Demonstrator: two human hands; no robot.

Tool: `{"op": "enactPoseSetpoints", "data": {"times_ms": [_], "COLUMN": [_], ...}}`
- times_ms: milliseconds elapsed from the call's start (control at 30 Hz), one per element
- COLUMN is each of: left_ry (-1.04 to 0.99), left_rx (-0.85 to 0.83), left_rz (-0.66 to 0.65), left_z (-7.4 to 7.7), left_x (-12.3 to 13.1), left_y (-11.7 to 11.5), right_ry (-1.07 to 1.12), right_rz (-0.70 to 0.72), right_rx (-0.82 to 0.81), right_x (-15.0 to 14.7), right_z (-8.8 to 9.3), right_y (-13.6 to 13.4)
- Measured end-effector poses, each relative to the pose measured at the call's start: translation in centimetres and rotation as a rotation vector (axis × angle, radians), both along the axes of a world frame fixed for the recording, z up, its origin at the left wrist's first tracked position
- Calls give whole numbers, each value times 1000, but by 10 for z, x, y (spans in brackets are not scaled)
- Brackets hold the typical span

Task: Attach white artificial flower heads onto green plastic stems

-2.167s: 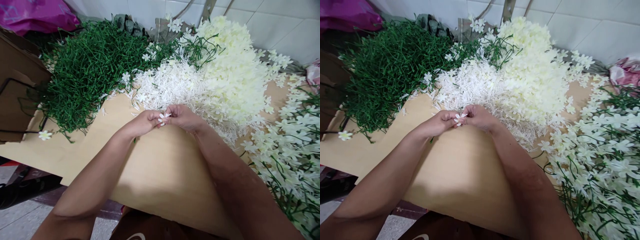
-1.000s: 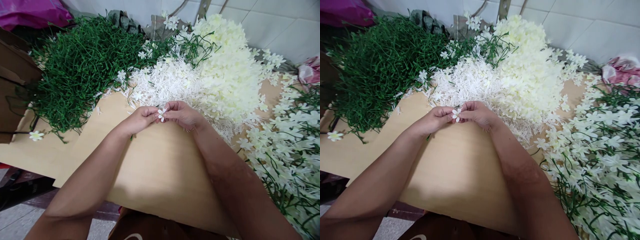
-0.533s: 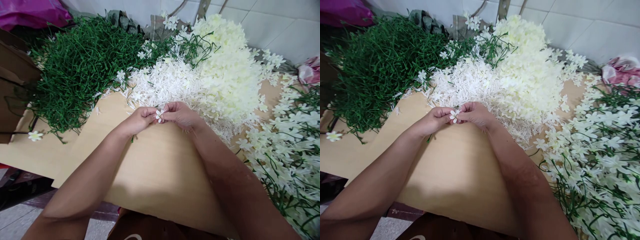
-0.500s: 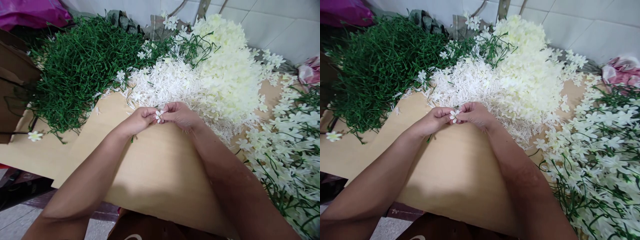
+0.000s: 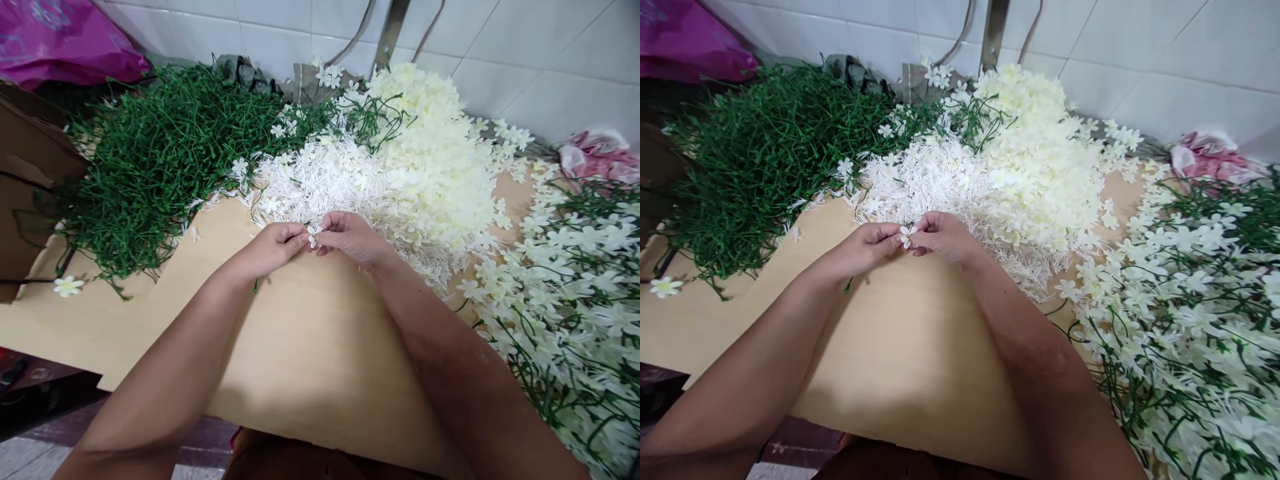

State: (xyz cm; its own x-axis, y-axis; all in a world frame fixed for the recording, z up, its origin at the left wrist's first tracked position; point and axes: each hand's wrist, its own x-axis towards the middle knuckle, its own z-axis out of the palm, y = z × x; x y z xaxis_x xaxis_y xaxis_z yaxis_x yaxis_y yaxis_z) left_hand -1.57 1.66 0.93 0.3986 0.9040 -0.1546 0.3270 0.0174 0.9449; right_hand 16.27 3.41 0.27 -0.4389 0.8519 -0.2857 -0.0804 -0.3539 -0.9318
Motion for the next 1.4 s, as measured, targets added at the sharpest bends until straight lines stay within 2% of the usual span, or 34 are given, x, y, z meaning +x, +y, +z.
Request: {"op": "enactPoseSetpoints", "data": {"times_ms": [133, 233, 300, 367, 533, 600, 700, 800, 867, 967, 1033, 1133, 1233, 1333, 1400], "left_ry": [-434, -709, -716, -642, -577, -562, -463, -401, -381, -328, -265, -179, -55, 84, 146], "left_rx": [-83, -50, 15, 83, 132, 126, 145, 152, 87, -91, -157, -148, -104, -75, -39], "left_rz": [138, 268, 268, 268, 477, 495, 428, 307, 191, -21, -144, -224, -317, -399, -428], "left_z": [10, 13, 13, 11, 4, 3, 5, 8, 10, 8, 4, -3, -2, 4, 8], "left_x": [-16, -26, -28, -27, -20, -20, -20, -18, -11, 4, 16, 27, 27, 18, 11], "left_y": [5, 7, 7, 7, 13, 15, 14, 8, 2, -9, -14, -19, -20, -18, -16], "right_ry": [206, 326, 337, 308, 210, 150, -4, -166, -275, -471, -642, -953, -1135, -1096, -980], "right_rz": [-64, -153, -179, -147, 65, 126, 268, 410, 339, 18, -92, -34, 19, -6, -95], "right_rx": [-25, -65, -94, -117, -105, -87, -32, 119, 268, 536, 703, 880, 929, 935, 923], "right_x": [6, 10, 12, 13, 14, 15, 23, 38, 44, 40, 27, 8, 2, 9, 14], "right_z": [9, 12, 12, 12, 13, 14, 20, 31, 38, 38, 30, 13, 2, 2, 6], "right_y": [4, 6, 7, 8, 6, 5, 6, 9, 10, 8, 6, 4, 7, 11, 12]}}
